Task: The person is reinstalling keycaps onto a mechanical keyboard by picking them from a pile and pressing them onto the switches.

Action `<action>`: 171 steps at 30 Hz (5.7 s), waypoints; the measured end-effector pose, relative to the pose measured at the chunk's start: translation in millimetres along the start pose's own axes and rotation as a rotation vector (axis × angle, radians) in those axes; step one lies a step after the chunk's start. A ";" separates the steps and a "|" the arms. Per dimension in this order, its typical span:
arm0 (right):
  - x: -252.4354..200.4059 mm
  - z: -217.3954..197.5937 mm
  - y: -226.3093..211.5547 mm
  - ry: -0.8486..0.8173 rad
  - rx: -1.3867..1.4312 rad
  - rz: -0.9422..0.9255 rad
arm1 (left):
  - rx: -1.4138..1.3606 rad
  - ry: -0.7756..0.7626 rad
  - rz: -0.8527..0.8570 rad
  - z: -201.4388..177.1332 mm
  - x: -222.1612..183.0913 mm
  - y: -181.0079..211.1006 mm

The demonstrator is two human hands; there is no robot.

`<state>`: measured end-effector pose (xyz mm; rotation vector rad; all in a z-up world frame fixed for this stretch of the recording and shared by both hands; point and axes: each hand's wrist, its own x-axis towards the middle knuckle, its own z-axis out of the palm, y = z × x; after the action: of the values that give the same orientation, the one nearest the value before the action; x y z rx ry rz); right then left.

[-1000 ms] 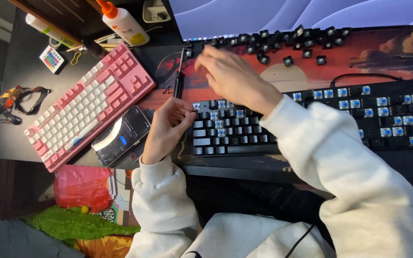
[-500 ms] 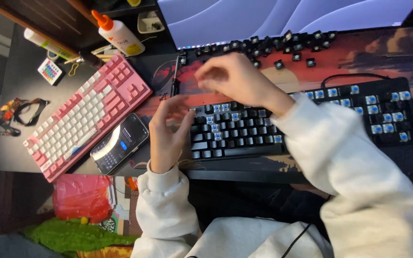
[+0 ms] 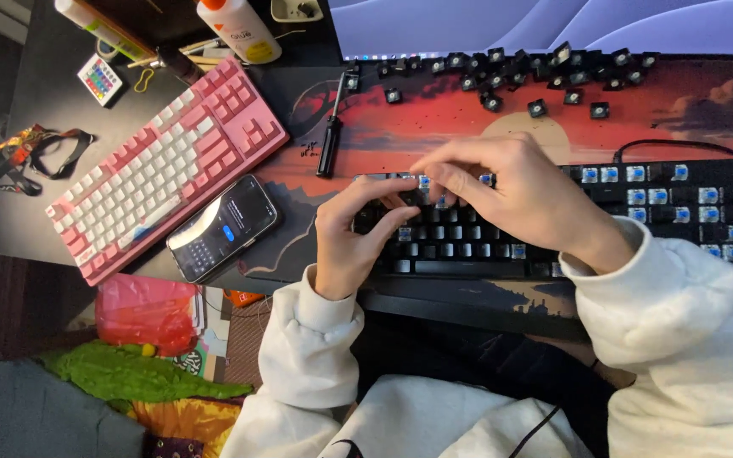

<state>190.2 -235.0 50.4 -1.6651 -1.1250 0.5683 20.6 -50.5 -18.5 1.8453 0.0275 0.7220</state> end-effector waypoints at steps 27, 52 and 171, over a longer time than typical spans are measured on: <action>-11.9 32.3 2.2 -0.004 -0.527 -0.348 | 0.188 -0.321 -0.063 -42.1 -1.0 8.3; -1.5 70.5 50.3 -0.168 -0.656 -0.142 | 0.237 -0.446 -0.058 -43.6 -0.4 -35.3; -32.8 37.2 11.4 -0.432 -0.999 -0.123 | 0.474 -0.440 -0.126 -31.4 -11.8 -26.8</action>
<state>150.4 -246.9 21.0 -2.3320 -2.0263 0.2850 4.1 -17.4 -40.3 2.3979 0.0302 0.2152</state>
